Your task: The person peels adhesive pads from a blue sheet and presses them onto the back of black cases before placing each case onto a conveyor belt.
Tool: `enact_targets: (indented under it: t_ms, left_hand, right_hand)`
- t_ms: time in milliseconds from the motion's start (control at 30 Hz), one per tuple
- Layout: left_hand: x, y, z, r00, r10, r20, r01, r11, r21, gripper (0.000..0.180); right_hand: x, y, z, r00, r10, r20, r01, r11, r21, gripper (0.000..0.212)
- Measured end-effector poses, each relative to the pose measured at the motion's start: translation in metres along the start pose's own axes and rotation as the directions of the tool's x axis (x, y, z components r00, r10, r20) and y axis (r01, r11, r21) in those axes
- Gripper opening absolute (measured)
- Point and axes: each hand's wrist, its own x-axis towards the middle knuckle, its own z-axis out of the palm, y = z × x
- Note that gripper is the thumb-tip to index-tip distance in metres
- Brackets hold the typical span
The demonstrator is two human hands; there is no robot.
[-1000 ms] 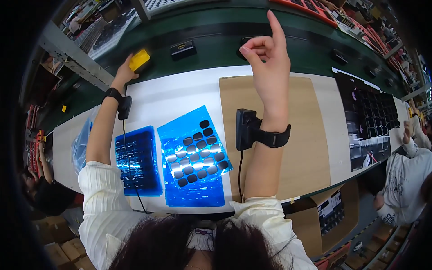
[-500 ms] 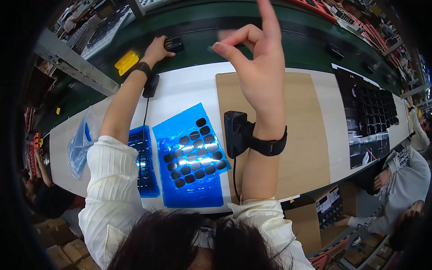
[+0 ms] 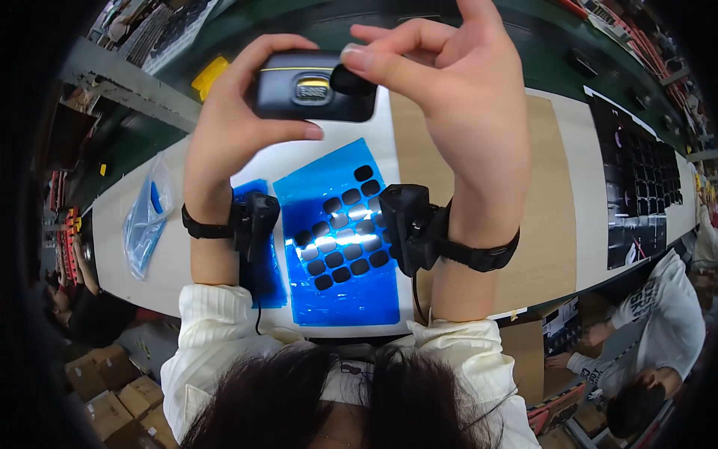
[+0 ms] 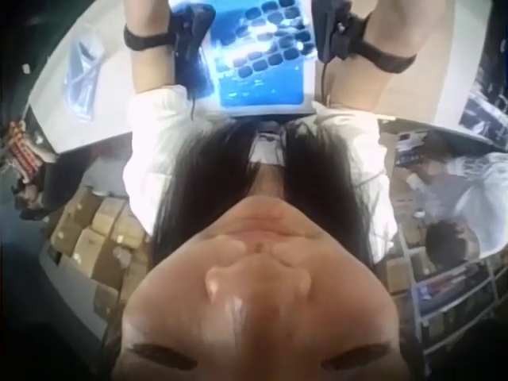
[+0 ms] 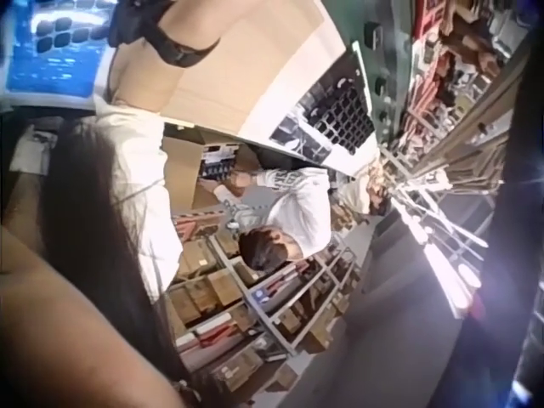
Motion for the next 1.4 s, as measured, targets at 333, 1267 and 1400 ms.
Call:
enact_targets:
  t_ms: [333, 1267, 1400]
  left_hand:
    - [-0.015, 0.019, -0.002, 0.998, 0.046, -0.049, -0.044, 0.998, 0.047, 0.062]
    - [-0.027, 0.039, -0.009, 0.968, 0.157, -0.195, -0.144, 0.986, 0.080, 0.062]
    - [-0.023, 0.027, -0.012, 0.984, 0.121, -0.133, -0.110, 0.990, 0.084, 0.062]
  right_hand:
    - [0.000, 0.001, 0.044, 0.784, 0.398, -0.476, -0.585, 0.728, -0.356, 0.085]
    - [0.029, -0.012, 0.077, 0.444, 0.451, -0.774, -0.806, 0.579, -0.125, 0.085]
    - [0.027, -0.009, 0.081, 0.555, 0.430, -0.713, -0.786, 0.552, -0.279, 0.083]
